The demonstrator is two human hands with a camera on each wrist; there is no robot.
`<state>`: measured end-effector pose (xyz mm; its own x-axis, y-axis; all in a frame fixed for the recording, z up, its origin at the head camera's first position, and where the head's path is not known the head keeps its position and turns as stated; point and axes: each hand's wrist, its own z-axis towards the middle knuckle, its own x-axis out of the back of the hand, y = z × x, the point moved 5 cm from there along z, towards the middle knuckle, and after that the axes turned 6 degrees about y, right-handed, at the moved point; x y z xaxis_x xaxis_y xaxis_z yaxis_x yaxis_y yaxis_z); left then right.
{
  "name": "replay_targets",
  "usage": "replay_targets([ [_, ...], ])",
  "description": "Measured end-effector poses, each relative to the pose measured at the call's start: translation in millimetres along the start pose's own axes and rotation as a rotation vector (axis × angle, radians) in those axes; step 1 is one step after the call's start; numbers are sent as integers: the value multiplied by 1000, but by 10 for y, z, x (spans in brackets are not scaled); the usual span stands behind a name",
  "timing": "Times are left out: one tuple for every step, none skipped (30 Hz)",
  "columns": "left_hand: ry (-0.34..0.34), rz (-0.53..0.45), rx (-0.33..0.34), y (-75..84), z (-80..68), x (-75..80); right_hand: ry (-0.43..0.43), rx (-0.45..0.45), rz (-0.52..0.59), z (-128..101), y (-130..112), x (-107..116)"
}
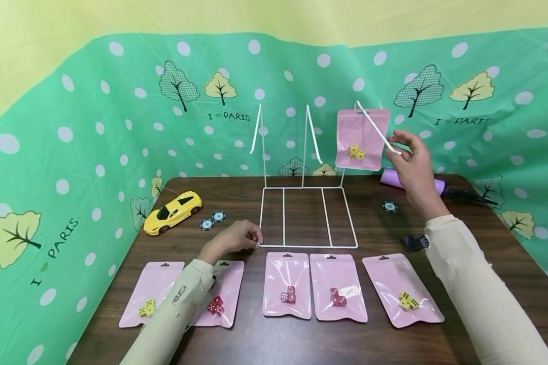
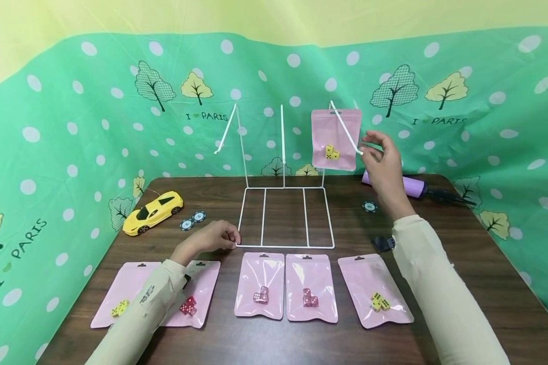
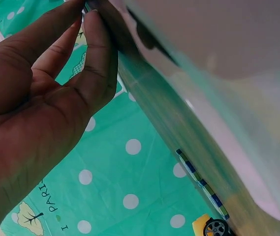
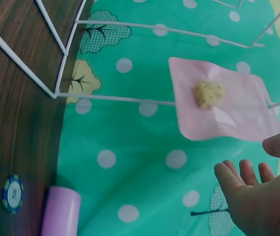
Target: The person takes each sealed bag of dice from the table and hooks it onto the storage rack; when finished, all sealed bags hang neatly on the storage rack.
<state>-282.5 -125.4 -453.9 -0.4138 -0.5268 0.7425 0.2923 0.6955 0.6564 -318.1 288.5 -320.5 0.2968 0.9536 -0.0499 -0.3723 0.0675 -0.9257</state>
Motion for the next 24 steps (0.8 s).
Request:
replay_targets([
  [1, -1, 0, -4, 0, -3, 10, 11, -5, -9, -15, 25],
  [2, -1, -2, -7, 0, -5, 19, 22, 0, -19, -35, 55],
  [4, 1, -2, -10, 0, -5, 28, 32, -1, -32, -57, 90],
  [6, 3, -2, -12, 0, -5, 35, 40, 1, -45, -79, 129],
  [8, 7, -4, -13, 1, -5, 49, 50, -3, -60, -100, 182],
  [8, 7, -4, -11, 2, -5, 64, 56, 9, -78, -118, 240],
  [8, 9, -5, -7, 3, -5, 79, 59, 16, -97, -136, 302],
  [8, 10, -5, -1, 4, -3, 95, 61, 30, -118, -152, 368],
  [7, 10, -6, 7, 4, 0, 109, 63, 30, -142, -163, 440],
  [5, 9, -8, 15, 6, 2, 127, 67, 32, -166, -168, 514],
  [4, 7, -8, 24, 8, 5, 140, 67, 41, -195, -170, 590],
  [2, 5, -8, 31, 9, 5, 148, 61, 56, -221, -169, 658],
  [0, 4, -7, 37, 11, 5, 154, 55, 63, -250, -164, 725],
  [-1, 2, -5, 40, 11, 6, 159, 49, 67, -282, -156, 790],
  [-3, 1, -1, 40, 12, 4, 164, 38, 70, -318, -146, 859],
  [-4, 0, 2, 40, 12, 3, 171, 26, 73, -356, -134, 928],
  [-4, 0, 5, 38, 11, 1, 175, 11, 79, -394, -119, 996],
  [-5, 2, 5, 36, 11, -3, 182, -3, 75, -433, -103, 1061],
  [-4, 3, 7, 33, 9, -4, 187, -15, 68, -477, -83, 1124],
  [-3, 4, 7, 29, 7, -5, 192, -27, 54, -524, -61, 1186],
  [-1, 8, 5, 24, 4, -8, 198, -40, 44, -574, -33, 1243],
  [1, 8, 3, 18, 0, -10, 198, -56, 38, -629, 3, 1293],
  [2, 11, 0, 10, -4, -15, 195, -68, 35, -688, 42, 1335],
  [1, 10, -1, 1, -10, -20, 188, -81, 23, -750, 84, 1374],
])
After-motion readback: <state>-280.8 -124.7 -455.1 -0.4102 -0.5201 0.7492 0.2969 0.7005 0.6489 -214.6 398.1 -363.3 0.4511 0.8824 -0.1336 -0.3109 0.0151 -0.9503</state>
